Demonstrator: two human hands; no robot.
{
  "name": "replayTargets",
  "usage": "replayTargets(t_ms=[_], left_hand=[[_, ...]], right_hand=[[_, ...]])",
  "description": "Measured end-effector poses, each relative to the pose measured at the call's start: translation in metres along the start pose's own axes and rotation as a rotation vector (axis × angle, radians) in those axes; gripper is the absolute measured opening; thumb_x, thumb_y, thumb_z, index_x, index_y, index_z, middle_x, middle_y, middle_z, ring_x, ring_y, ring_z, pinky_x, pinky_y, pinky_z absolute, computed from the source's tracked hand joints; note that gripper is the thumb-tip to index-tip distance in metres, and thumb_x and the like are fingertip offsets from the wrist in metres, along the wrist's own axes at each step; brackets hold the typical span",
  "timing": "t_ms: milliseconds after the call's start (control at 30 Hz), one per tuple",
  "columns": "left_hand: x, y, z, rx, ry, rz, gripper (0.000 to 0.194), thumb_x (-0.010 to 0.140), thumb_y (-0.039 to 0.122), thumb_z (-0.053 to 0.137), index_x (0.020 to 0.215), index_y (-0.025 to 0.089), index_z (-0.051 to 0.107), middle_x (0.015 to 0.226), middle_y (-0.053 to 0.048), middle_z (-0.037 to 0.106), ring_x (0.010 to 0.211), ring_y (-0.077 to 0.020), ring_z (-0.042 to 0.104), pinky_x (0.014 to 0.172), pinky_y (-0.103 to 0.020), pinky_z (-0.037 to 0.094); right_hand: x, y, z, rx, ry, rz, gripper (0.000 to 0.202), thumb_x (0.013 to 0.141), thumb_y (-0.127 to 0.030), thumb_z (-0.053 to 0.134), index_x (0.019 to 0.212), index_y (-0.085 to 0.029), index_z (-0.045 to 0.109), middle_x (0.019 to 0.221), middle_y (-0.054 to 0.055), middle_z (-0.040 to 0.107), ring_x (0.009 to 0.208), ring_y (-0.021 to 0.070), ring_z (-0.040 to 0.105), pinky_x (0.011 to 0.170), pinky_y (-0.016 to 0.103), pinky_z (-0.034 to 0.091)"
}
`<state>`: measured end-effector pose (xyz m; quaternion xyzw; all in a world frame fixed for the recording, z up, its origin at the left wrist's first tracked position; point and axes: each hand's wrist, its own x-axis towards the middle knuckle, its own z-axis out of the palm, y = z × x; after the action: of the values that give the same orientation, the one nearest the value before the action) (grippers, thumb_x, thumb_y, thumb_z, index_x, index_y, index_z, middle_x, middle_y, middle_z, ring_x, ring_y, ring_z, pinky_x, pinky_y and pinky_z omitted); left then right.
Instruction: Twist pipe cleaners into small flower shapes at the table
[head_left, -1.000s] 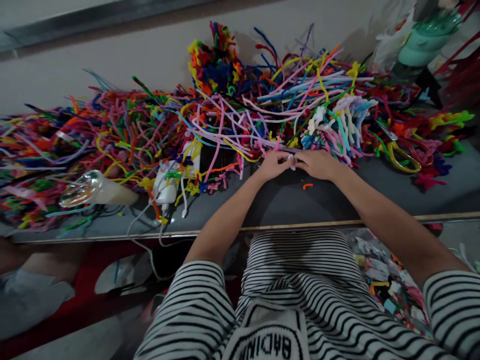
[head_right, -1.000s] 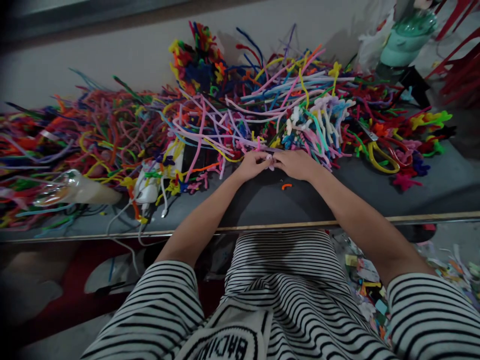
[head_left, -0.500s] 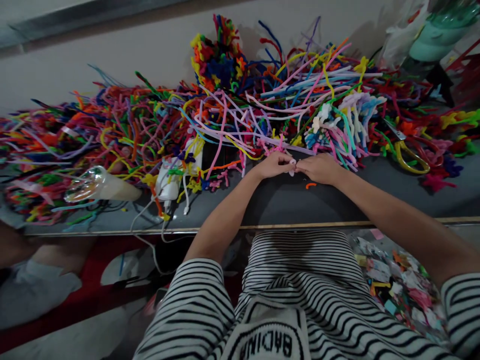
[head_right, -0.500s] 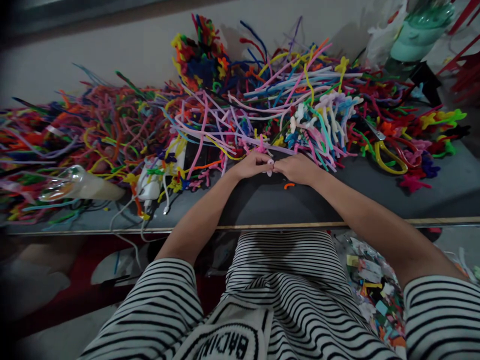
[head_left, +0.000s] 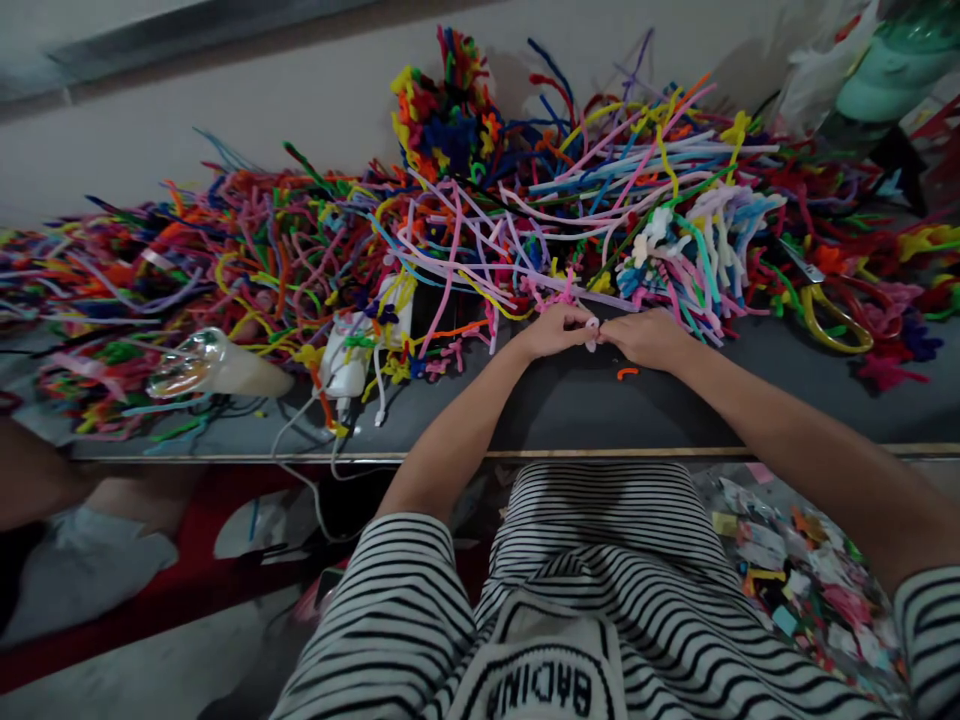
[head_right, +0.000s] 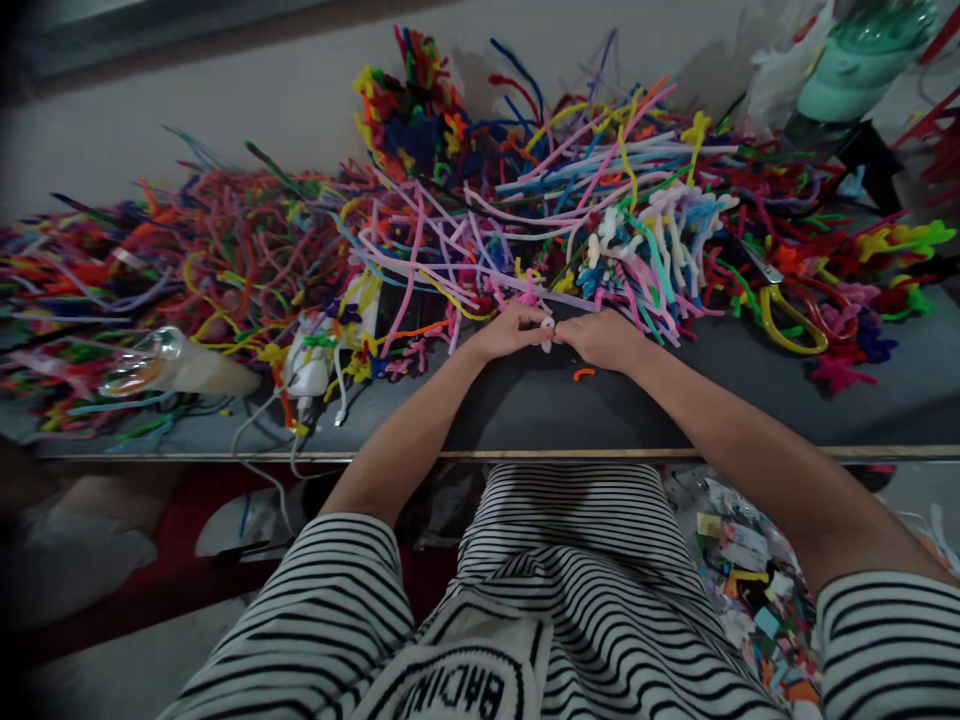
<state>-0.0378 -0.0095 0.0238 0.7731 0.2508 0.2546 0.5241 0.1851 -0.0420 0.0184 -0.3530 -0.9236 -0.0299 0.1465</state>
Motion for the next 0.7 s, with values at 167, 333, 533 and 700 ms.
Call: replayTargets(t_ms=[167, 333, 533, 700], left_hand=[[0.010, -0.014, 0.013, -0.173, 0.351, 0.037, 0.063, 0.075, 0.073, 0.080, 0.107, 0.020, 0.068, 0.088, -0.004, 0.071, 0.075, -0.0147, 0.065, 0.069, -0.028, 0.052], [0.017, -0.022, 0.017, -0.185, 0.507, 0.016, 0.055, 0.077, 0.067, 0.081, 0.101, 0.019, 0.069, 0.088, -0.002, 0.071, 0.076, -0.0122, 0.063, 0.074, -0.027, 0.053], [0.013, -0.024, 0.013, -0.146, 0.517, -0.002, 0.053, 0.082, 0.069, 0.076, 0.097, 0.019, 0.070, 0.082, -0.001, 0.069, 0.069, -0.0109, 0.060, 0.064, -0.025, 0.048], [0.017, -0.026, 0.015, -0.130, 0.473, -0.051, 0.051, 0.080, 0.067, 0.079, 0.092, 0.018, 0.070, 0.068, 0.001, 0.062, 0.057, -0.0085, 0.051, 0.053, -0.023, 0.038]], right_hand=[[0.000, 0.012, 0.003, -0.052, 0.307, 0.195, 0.040, 0.107, -0.035, 0.043, 0.094, -0.019, 0.077, 0.079, 0.008, 0.080, 0.067, 0.0216, 0.069, 0.057, 0.034, 0.031], [0.004, 0.009, 0.005, 0.012, 0.243, 0.205, 0.044, 0.108, -0.043, 0.041, 0.096, -0.019, 0.075, 0.081, 0.009, 0.079, 0.068, 0.0239, 0.070, 0.058, 0.034, 0.030], [0.009, 0.006, -0.003, 0.135, 0.278, 0.245, 0.050, 0.103, -0.053, 0.049, 0.131, -0.014, 0.065, 0.099, 0.012, 0.080, 0.079, 0.0271, 0.074, 0.061, 0.033, 0.042], [0.007, 0.010, -0.012, 0.170, 0.302, 0.169, 0.041, 0.110, -0.035, 0.040, 0.131, -0.023, 0.073, 0.129, 0.010, 0.077, 0.107, 0.0245, 0.075, 0.079, 0.034, 0.054]])
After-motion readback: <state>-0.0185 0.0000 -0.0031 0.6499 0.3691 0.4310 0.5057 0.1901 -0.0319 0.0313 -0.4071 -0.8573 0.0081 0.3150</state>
